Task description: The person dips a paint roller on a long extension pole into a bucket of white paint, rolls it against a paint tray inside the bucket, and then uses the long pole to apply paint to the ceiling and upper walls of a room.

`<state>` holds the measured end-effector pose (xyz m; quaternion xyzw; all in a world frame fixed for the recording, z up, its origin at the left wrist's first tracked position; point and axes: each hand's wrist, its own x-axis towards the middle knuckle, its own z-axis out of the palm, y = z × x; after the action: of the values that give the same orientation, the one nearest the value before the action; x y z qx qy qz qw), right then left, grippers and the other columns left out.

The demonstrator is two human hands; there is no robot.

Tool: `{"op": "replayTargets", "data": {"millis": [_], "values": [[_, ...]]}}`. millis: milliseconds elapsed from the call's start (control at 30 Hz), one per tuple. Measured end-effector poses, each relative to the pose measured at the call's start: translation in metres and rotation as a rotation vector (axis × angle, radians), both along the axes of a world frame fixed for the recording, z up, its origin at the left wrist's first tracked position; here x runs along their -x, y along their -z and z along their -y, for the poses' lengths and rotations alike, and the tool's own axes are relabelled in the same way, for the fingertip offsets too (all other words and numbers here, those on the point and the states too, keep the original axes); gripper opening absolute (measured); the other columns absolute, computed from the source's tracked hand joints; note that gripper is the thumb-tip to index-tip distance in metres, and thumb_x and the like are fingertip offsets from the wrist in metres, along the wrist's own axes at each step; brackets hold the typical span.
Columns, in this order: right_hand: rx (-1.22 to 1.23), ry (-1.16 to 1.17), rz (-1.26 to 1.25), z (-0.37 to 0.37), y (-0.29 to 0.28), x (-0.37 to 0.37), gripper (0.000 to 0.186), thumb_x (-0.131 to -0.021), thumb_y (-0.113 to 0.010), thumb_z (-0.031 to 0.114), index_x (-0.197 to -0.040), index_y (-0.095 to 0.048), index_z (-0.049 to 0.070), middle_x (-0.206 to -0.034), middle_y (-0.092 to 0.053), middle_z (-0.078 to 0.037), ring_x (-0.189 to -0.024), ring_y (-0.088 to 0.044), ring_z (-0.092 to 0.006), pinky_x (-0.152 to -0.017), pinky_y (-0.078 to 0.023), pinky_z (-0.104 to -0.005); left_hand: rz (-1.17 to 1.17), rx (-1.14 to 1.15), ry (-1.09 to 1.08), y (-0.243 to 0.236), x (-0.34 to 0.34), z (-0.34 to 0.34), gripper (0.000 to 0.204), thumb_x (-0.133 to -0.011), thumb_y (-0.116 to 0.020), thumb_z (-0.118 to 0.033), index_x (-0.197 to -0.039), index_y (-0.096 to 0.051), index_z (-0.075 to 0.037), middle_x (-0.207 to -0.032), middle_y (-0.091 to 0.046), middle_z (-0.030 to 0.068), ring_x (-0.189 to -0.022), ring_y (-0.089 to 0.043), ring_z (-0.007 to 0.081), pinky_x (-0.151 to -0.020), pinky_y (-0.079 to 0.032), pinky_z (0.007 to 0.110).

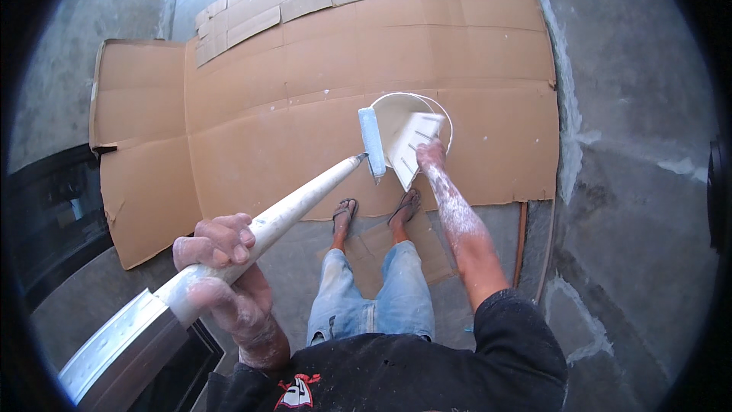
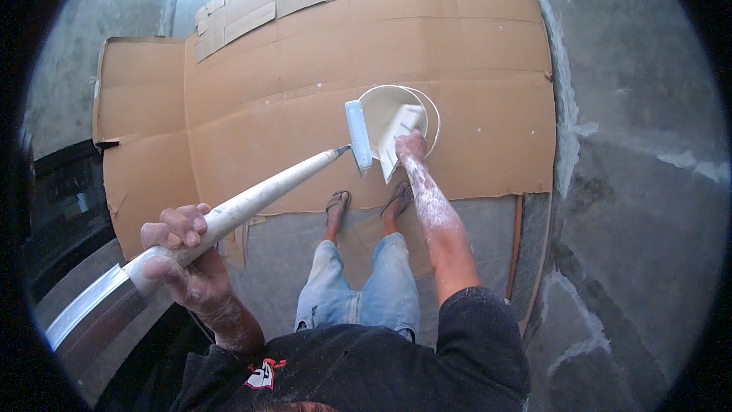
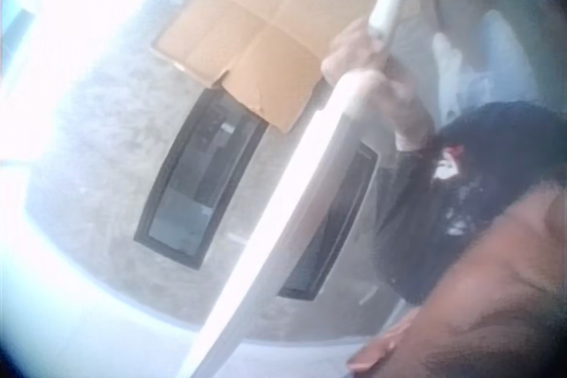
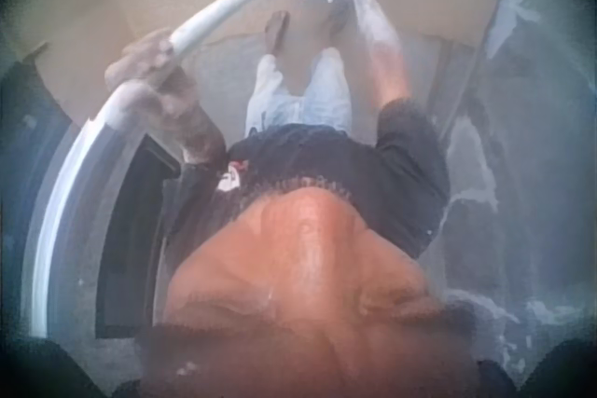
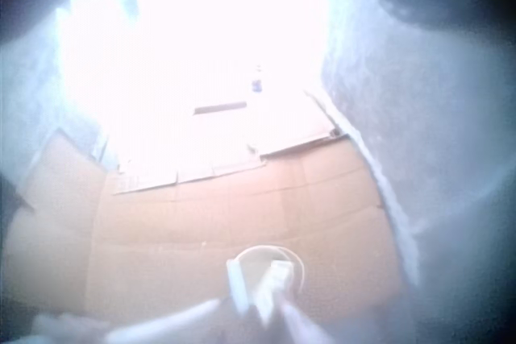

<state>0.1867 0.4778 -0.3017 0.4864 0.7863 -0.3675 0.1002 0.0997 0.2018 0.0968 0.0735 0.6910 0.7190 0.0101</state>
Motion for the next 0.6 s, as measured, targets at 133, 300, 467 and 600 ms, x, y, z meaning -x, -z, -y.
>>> {"op": "replayTargets", "data": {"millis": [133, 300, 467, 600], "values": [[0.054, -0.756, 0.055, -0.024, -0.019, 0.042, 0.047, -0.078, -0.051, 0.009, -0.125, -0.054, 0.007, -0.096, -0.064, -0.027, -0.093, -0.063, -0.0381, -0.081, -0.051, -0.0452, -0.016, -0.071, -0.004, 0.004, -0.003, 0.004, 0.047, -0.085, -0.051, -0.062, -0.087, -0.046, -0.014, -0.078, -0.045, 0.0004, -0.086, -0.053, 0.0169, -0.093, -0.042, 0.045], [0.020, -0.720, 0.106, -0.037, -0.047, 0.043, 0.050, -0.081, -0.049, 0.006, -0.130, -0.052, 0.013, -0.106, -0.063, -0.023, -0.101, -0.061, -0.0365, -0.090, -0.049, -0.0441, -0.006, -0.060, -0.003, -0.001, -0.003, 0.011, 0.048, -0.085, -0.051, -0.062, -0.087, -0.046, -0.014, -0.078, -0.046, 0.0006, -0.087, -0.053, 0.0169, -0.093, -0.042, 0.045], [0.057, 0.332, -0.038, -0.036, 0.011, -0.040, 0.036, -0.075, -0.058, 0.009, -0.109, -0.060, -0.003, -0.096, -0.067, -0.023, -0.091, -0.066, -0.0352, -0.080, -0.053, -0.0424, 0.012, -0.040, -0.002, -0.005, 0.000, 0.007, 0.049, -0.085, -0.051, -0.063, -0.087, -0.044, -0.015, -0.077, -0.044, 0.0001, -0.083, -0.050, 0.0167, -0.092, -0.040, 0.044], [0.269, 0.876, -0.107, 0.025, 0.031, -0.074, 0.050, -0.076, -0.065, 0.010, -0.116, -0.047, -0.012, -0.117, -0.057, -0.023, -0.103, -0.058, -0.0290, -0.088, -0.046, -0.0438, 0.015, -0.012, -0.046, -0.003, -0.001, 0.006, 0.054, -0.083, -0.050, -0.068, -0.086, -0.041, -0.015, -0.076, -0.043, -0.0004, -0.079, -0.046, 0.0150, -0.089, -0.038, 0.042]]}}
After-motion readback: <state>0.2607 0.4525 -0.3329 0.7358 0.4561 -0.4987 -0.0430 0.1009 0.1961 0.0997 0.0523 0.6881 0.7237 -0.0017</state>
